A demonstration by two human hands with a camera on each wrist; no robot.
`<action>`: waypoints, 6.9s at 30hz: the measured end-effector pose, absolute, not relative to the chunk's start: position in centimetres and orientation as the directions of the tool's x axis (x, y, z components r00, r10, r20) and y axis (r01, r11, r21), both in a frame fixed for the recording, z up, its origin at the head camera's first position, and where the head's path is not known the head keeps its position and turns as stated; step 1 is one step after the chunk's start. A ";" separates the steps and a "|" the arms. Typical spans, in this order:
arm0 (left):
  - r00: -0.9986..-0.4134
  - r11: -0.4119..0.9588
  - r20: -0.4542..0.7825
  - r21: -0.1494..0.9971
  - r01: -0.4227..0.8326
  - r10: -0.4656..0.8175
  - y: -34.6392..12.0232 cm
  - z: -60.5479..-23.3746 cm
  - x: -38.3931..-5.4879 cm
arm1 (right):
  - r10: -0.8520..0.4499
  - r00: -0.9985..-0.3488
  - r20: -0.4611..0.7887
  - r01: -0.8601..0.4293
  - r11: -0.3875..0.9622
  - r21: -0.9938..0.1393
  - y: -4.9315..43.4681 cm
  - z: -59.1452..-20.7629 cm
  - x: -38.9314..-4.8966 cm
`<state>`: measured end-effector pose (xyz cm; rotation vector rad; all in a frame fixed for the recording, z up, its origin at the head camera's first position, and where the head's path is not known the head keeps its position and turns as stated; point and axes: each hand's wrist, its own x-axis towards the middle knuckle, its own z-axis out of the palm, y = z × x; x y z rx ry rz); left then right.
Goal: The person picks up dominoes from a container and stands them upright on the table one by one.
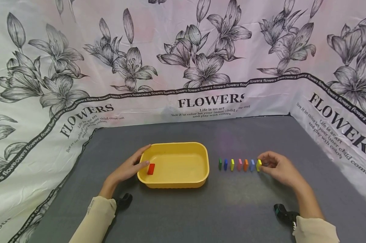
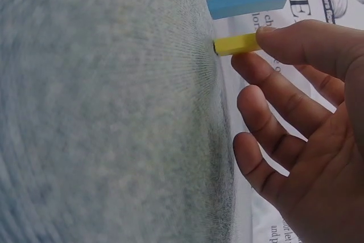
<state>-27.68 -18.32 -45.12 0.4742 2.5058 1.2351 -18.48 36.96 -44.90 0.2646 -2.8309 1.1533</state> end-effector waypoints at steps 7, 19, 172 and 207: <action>-0.900 0.580 -0.137 0.802 0.145 0.414 -18.2 -45.1 -27.6 | -0.140 -0.979 0.145 -0.202 0.702 -0.683 37.0 -45.0 -18.5; -0.898 0.570 -0.121 0.806 0.160 0.423 -18.4 -45.2 -27.7 | -0.141 -0.980 0.144 -0.201 0.707 -0.678 37.0 -45.0 -18.4; -0.883 0.541 -0.063 0.810 0.227 0.464 -18.6 -45.3 -27.6 | -0.786 -0.615 0.061 -0.780 0.618 0.101 3.0 -43.4 -26.2; -0.902 0.567 -0.099 0.805 0.176 0.420 -18.4 -45.2 -27.6 | -0.678 -0.674 0.291 -0.737 0.646 -0.201 10.0 -41.6 -26.0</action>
